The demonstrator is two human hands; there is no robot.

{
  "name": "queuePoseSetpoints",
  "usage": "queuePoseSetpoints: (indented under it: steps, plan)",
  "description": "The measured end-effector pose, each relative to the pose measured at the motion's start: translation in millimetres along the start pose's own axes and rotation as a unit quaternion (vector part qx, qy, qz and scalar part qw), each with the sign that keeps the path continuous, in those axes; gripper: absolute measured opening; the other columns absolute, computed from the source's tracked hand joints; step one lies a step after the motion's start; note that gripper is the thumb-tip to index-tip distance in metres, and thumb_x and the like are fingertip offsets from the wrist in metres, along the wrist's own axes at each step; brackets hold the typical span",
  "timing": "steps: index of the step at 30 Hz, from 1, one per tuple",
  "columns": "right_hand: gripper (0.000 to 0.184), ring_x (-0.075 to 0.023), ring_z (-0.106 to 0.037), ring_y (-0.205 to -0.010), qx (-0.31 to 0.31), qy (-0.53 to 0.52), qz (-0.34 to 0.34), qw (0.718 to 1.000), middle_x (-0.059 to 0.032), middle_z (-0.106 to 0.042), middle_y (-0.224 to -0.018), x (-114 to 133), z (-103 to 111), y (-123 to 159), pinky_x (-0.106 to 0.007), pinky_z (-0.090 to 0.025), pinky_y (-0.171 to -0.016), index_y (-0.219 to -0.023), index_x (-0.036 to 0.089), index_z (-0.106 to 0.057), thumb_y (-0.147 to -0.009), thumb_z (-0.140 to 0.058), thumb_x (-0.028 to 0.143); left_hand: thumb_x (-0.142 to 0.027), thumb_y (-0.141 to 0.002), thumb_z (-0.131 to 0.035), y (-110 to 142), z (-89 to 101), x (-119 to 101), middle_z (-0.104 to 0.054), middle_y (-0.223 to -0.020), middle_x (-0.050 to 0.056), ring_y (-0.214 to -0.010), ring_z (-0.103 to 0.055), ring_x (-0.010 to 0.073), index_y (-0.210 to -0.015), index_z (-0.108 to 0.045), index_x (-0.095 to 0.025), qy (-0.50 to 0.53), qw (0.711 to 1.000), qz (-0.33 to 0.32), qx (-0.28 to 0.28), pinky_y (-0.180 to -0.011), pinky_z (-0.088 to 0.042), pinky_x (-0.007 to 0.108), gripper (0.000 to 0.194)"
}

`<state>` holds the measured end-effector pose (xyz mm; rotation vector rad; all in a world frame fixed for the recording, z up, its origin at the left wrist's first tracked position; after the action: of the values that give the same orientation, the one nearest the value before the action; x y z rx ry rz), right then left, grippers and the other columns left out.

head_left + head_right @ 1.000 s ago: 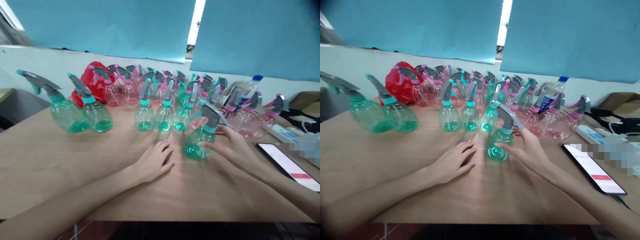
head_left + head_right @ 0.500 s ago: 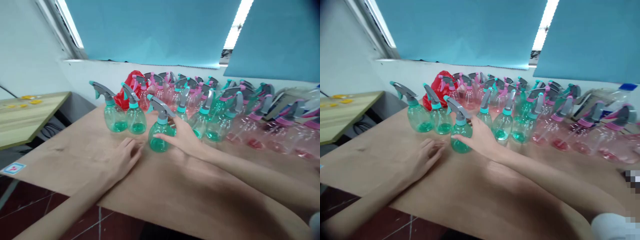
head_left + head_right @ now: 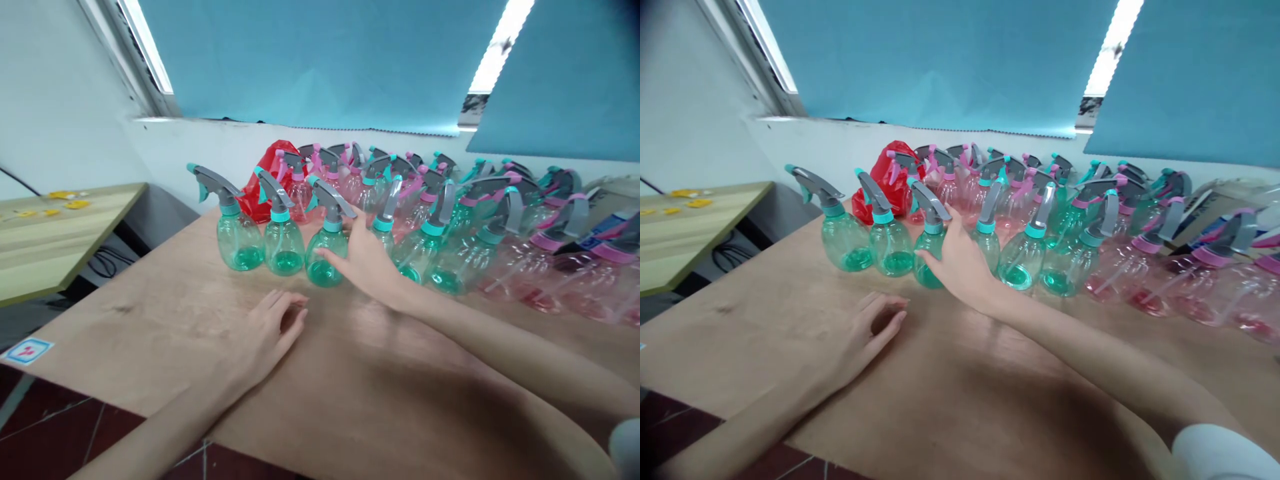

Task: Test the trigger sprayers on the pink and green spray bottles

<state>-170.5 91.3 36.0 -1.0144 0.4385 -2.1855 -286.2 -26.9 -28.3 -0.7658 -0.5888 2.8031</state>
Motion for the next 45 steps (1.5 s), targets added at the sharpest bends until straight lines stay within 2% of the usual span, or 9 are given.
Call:
queuePoseSetpoints:
  steps: [5, 15, 17, 21, 26, 31, 35, 40, 45]
  plan:
    - [0.085, -0.0368, -0.063, -0.108, -0.006, -0.009, 0.007, 1.000, -0.0222, -0.059, -0.127, 1.7, -1.1, -3.8, -0.051, -0.052, -0.084, -0.147, 0.014, -0.017, -0.082, -0.066, 0.037, -0.026, -0.096, -0.048, -0.3, -3.3, 2.7, -0.063, -0.095, 0.002, -0.090, -0.062, 0.0191, -0.103, -0.056, -0.022, 0.011, 1.000, 0.008, 0.000, -0.080, -0.050, 0.035, 0.012]
    - [0.070, -0.0322, -0.048, -0.131, -0.005, -0.044, 0.028, 0.999, -0.0221, -0.051, -0.139, 2.1, 2.4, 11.1, -0.049, -0.043, -0.103, -0.139, 0.013, -0.036, -0.083, -0.068, 0.038, -0.029, -0.095, -0.047, -0.9, -2.4, 5.2, -0.064, -0.094, 0.003, -0.089, -0.062, 0.0202, -0.101, -0.058, -0.022, -0.005, 1.000, 0.027, 0.000, -0.081, -0.050, 0.037, 0.014]
    - [0.057, -0.0311, -0.057, -0.120, 0.006, -0.025, 0.033, 0.999, -0.0187, -0.058, -0.132, 1.7, 12.7, 24.8, -0.048, -0.047, -0.098, -0.134, 0.015, -0.045, -0.085, -0.066, 0.036, -0.029, -0.094, -0.047, -2.2, -0.7, 4.1, -0.065, -0.093, 0.003, -0.088, -0.062, 0.0206, -0.100, -0.059, -0.021, -0.008, 0.999, 0.031, 0.001, -0.081, -0.050, 0.038, 0.015]
    - [0.017, -0.0201, -0.069, -0.072, 0.007, -0.003, 0.027, 1.000, -0.0074, -0.070, -0.099, -12.0, 51.4, 46.9, -0.038, -0.055, -0.071, -0.099, 0.020, -0.065, -0.090, -0.058, 0.032, -0.030, -0.093, -0.047, -4.2, 0.1, 5.2, -0.066, -0.093, 0.003, -0.089, -0.064, 0.0212, -0.099, -0.059, -0.022, 0.002, 0.999, 0.042, 0.004, -0.080, -0.051, 0.038, 0.016]
    - [0.028, -0.0194, -0.067, -0.060, -0.024, 0.035, -0.052, 0.998, -0.0092, -0.071, -0.107, -48.8, 97.1, 44.0, -0.044, -0.054, -0.070, -0.108, 0.020, -0.063, -0.084, -0.064, 0.036, -0.037, -0.093, -0.049, -6.8, -4.8, 14.7, -0.063, -0.087, 0.001, -0.075, -0.064, 0.0196, -0.101, -0.058, -0.023, 0.009, 0.997, 0.083, 0.002, -0.067, -0.051, 0.033, 0.018]
    - [0.057, -0.0235, -0.070, -0.059, 0.037, -0.076, -0.174, 0.981, -0.0198, -0.059, -0.130, -77.4, 79.3, 32.3, -0.037, -0.053, -0.040, -0.130, 0.016, -0.052, -0.080, -0.067, 0.037, -0.049, -0.085, -0.059, -25.4, -0.6, 29.1, -0.058, -0.075, -0.003, -0.066, -0.063, 0.0201, -0.115, -0.043, -0.023, -0.017, 0.986, 0.159, -0.055, -0.061, -0.048, 0.032, 0.043]
    - [0.068, -0.0247, -0.069, -0.053, 0.069, -0.086, -0.166, 0.980, -0.0211, -0.067, -0.110, -75.3, 56.4, 23.7, -0.036, -0.050, -0.036, -0.138, 0.014, -0.044, -0.080, -0.067, 0.040, -0.058, -0.081, -0.061, -49.1, -6.1, 28.1, -0.057, -0.066, -0.004, -0.065, -0.065, 0.0249, -0.134, -0.030, -0.016, -0.061, 0.977, 0.202, -0.027, -0.055, -0.043, 0.031, 0.075]
    - [0.090, -0.0249, -0.064, -0.045, 0.077, -0.107, -0.186, 0.974, -0.0179, -0.070, -0.086, -76.2, 36.7, 17.8, -0.039, -0.050, -0.037, -0.143, 0.009, -0.030, -0.076, -0.070, 0.052, -0.068, -0.079, -0.058, -65.1, -17.5, 20.6, -0.066, -0.072, 0.003, -0.075, -0.069, 0.0331, -0.143, -0.027, -0.015, -0.095, 0.972, 0.214, 0.009, -0.057, -0.044, 0.032, 0.088]
    - [0.067, -0.0222, -0.060, -0.039, 0.076, -0.078, -0.226, 0.968, -0.0143, -0.068, -0.074, -81.0, 31.2, 17.1, -0.038, -0.047, -0.037, -0.121, 0.009, -0.046, -0.077, -0.068, 0.054, -0.070, -0.082, -0.052, -70.4, -24.8, 24.8, -0.070, -0.077, 0.009, -0.080, -0.070, 0.0369, -0.142, -0.027, -0.011, -0.113, 0.967, 0.228, 0.012, -0.061, -0.048, 0.036, 0.088]
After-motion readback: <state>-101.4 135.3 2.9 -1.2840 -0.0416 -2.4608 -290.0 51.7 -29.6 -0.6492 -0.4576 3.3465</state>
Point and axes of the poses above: each hand's wrist, its own y-axis away from the middle knuckle, its own z-axis out of the back of the hand, x = y × z, the point moved 10 cm from there along -y, towards the middle knuckle
